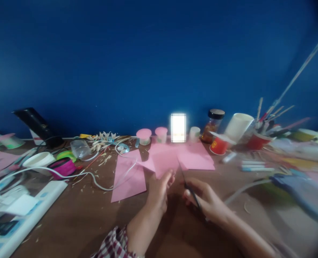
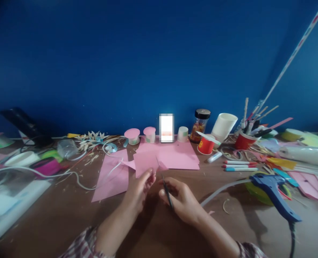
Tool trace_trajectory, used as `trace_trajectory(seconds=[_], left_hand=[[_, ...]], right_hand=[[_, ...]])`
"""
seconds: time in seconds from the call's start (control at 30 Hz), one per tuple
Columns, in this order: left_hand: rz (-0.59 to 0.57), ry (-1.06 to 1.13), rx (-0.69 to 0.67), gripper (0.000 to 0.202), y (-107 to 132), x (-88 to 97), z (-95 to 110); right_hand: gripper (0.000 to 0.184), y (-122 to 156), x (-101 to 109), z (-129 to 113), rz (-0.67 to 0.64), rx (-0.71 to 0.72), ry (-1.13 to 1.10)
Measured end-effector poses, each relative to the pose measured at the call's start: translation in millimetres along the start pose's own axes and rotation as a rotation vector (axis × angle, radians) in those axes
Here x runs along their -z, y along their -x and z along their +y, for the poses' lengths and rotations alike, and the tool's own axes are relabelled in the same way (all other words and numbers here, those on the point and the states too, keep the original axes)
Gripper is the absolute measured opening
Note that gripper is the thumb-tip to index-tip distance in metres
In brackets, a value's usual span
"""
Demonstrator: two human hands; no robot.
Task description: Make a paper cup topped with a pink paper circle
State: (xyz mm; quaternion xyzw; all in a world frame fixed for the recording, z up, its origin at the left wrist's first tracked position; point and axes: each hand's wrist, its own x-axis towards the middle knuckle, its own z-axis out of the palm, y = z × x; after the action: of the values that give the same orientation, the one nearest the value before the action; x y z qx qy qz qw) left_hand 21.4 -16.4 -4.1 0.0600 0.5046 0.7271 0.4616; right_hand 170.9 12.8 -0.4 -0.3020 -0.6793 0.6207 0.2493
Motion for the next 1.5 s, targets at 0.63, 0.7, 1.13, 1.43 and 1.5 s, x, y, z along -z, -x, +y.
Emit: trace_trajectory(seconds=[0.63,0.7,1.13,1.43,1.5], left_hand=[[-0.311,0.021,-0.003,0.026,25,-3.3,0],[-0.33,0.014,0.015,0.027,26,-3.6,1],[-0.254,0.014,0.049,0.039,21,-0.5,-3],[-0.286,0.004,0.056,0.035,24,-3.0,0],[-0.266,-0.003,0.044,0.038,23,-2.1,-1]], right_hand=[[0.052,0,2,-2,0.098,0.008,-0.079],[0.05,-1,2,-3,0.096,0.026,-0.071],[0.05,-1,4,-2,0.116,0.03,-0.035],[0.046,-1,4,-1,0.115,0.048,-0.017],[0.047,-1,4,-1,0.117,0.048,-0.012]])
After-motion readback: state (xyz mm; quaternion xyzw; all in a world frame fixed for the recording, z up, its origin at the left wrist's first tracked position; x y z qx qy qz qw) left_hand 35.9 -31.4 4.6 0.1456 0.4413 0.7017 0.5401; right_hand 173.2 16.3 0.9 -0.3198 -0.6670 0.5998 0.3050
